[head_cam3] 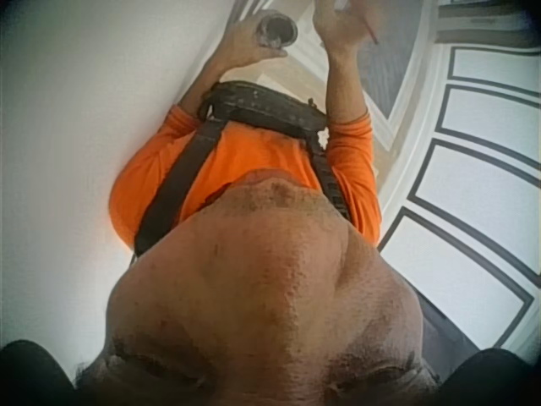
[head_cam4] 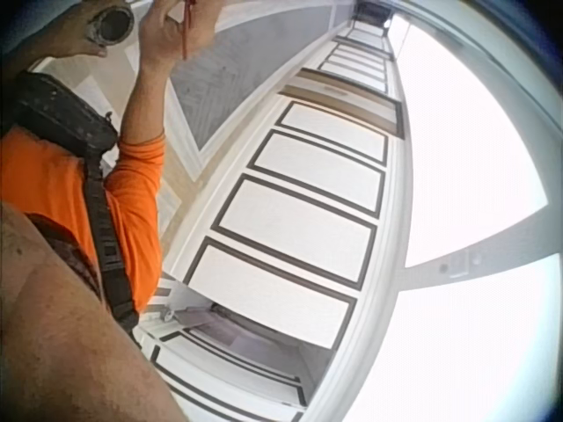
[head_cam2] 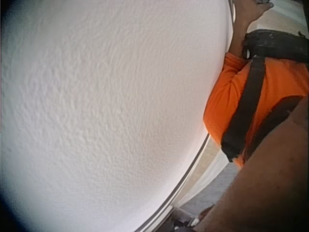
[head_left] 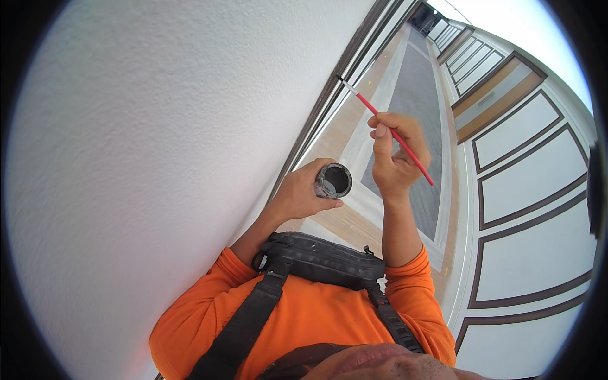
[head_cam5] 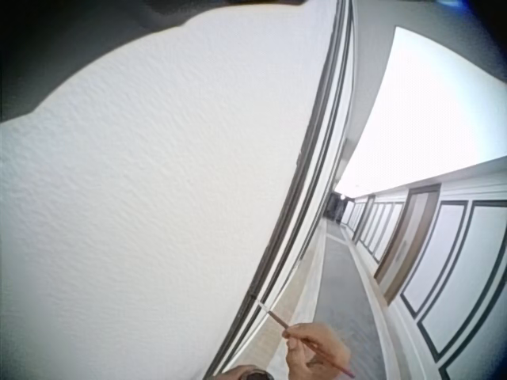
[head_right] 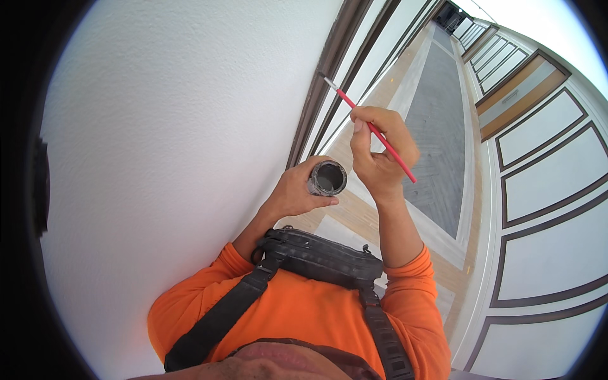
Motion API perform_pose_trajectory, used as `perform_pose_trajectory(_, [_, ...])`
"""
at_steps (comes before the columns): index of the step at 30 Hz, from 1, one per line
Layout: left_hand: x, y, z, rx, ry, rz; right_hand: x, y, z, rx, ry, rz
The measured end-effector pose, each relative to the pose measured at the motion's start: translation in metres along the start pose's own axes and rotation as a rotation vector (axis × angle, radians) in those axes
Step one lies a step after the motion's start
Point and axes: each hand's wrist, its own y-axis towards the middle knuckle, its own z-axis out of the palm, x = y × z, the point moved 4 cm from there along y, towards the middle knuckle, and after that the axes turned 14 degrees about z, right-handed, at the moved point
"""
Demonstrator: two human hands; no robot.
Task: The person paints dark brown decorative beams on a white ceiling using a small paintbrush and a handheld paint can. They repeatedly dip the brush into the can and apply paint along the edges and surfaces of the beams in a hallway.
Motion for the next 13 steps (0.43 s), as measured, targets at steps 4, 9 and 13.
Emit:
perform_pose_trajectory(4, [0.0,0.0,0.001,0.01,-0.014,-0.002,-0.002,0.0,0.0,-0.004,0.017,0.005])
perform_pose_trajectory(9, [0.003,0.001,0.002,0.021,-0.013,0.0,0.002,0.019,0.0,-0.049,0.064,-0.021])
perform_pose_trajectory(13, [0.0,0.002,0.0,0.029,-0.021,-0.016,0.013,0.033,-0.002,-0.063,0.106,-0.072])
